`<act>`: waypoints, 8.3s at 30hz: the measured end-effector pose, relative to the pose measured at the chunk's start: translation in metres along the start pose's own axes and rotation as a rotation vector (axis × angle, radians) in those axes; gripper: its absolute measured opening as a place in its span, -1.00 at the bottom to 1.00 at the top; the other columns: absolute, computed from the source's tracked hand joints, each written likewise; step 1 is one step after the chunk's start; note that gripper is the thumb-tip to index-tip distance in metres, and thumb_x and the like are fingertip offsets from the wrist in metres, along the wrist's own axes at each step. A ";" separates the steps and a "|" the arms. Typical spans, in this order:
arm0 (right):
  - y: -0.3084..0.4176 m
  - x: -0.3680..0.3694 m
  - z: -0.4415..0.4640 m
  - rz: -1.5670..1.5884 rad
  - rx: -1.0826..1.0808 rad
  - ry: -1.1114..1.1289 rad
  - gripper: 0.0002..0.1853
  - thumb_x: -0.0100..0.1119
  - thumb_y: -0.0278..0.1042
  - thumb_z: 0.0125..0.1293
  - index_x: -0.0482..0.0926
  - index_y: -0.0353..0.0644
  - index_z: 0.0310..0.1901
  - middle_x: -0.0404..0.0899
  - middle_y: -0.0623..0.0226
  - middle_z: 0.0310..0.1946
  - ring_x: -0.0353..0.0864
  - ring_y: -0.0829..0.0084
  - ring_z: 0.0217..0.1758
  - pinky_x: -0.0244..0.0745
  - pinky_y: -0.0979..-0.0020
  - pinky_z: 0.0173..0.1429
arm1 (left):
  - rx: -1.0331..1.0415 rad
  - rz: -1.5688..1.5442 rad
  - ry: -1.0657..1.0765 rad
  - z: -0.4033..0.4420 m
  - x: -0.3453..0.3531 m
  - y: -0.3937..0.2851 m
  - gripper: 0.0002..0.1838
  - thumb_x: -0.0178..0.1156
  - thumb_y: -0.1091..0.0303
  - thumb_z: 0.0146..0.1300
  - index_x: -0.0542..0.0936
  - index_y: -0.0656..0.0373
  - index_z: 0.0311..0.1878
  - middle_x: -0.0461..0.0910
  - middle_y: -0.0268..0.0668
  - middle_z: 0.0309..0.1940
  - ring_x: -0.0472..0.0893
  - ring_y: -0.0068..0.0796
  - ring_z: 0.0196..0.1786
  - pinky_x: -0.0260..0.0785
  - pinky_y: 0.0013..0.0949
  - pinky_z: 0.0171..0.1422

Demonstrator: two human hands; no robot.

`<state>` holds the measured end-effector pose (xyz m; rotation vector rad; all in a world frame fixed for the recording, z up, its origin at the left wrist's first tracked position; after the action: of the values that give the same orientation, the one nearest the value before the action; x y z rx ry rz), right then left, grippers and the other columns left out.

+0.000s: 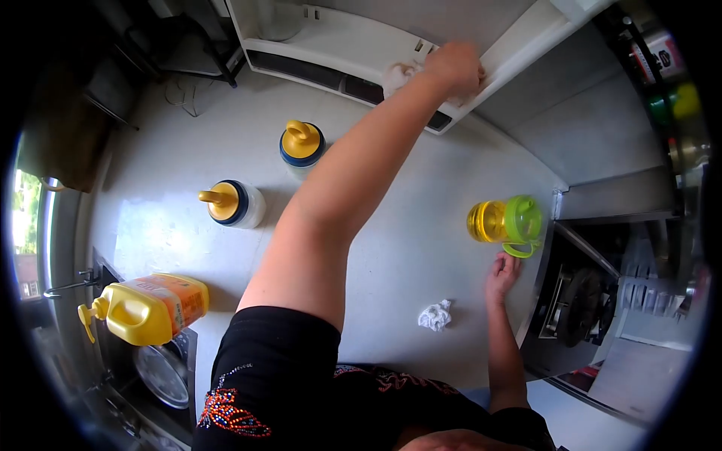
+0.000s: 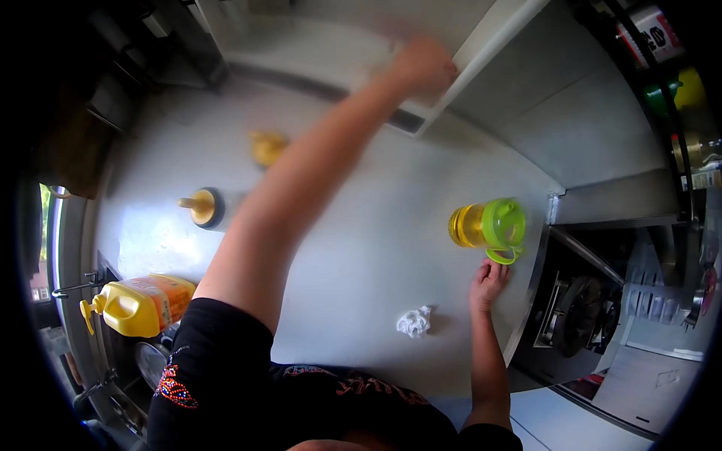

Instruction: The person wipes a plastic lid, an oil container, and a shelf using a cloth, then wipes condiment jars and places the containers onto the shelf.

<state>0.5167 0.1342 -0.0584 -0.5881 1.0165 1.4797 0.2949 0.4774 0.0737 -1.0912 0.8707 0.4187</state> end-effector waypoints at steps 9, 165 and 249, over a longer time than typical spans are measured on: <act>0.001 -0.002 -0.002 -0.005 0.023 -0.015 -0.86 0.00 -0.60 -0.05 0.41 -0.16 -0.41 0.45 0.26 -0.36 0.38 0.15 -0.20 0.26 0.20 -0.06 | 0.005 0.163 0.416 -0.060 -0.005 -0.010 -0.74 0.26 0.26 -0.13 0.65 0.19 -0.35 0.62 -0.13 -0.38 0.62 -0.23 -0.27 0.46 -0.26 -0.18; 0.321 0.130 0.114 1.483 0.176 0.460 -0.85 0.01 -0.31 0.30 0.40 -0.14 -0.15 0.41 0.53 -0.28 0.35 0.71 -0.20 0.29 0.64 -0.10 | -0.400 -0.515 -0.547 -0.279 -0.024 0.137 -0.23 0.42 0.17 -0.33 0.35 0.28 0.02 0.50 -0.03 -0.17 0.51 -0.08 -0.08 0.33 -0.26 0.01; 0.299 -0.042 0.089 1.741 0.160 0.413 -0.61 0.12 -0.44 0.22 0.35 -0.25 0.09 0.46 0.44 -0.11 0.41 0.68 -0.09 0.32 0.60 0.03 | -0.146 -0.842 -0.611 -0.292 -0.078 -0.011 -0.29 0.47 0.25 -0.25 0.36 0.28 -0.01 0.50 -0.25 -0.16 0.49 -0.49 -0.11 0.31 -0.42 0.04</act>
<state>0.2532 0.2082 0.0975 0.3559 2.1756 2.7144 0.1372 0.2196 0.0872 -1.2586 -0.1860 0.0835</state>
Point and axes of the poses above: each hand's wrist, its own z-axis towards the middle knuckle, its own x-axis out of the palm, y = z × x, the point moved 10 cm from there along z, towards the middle knuckle
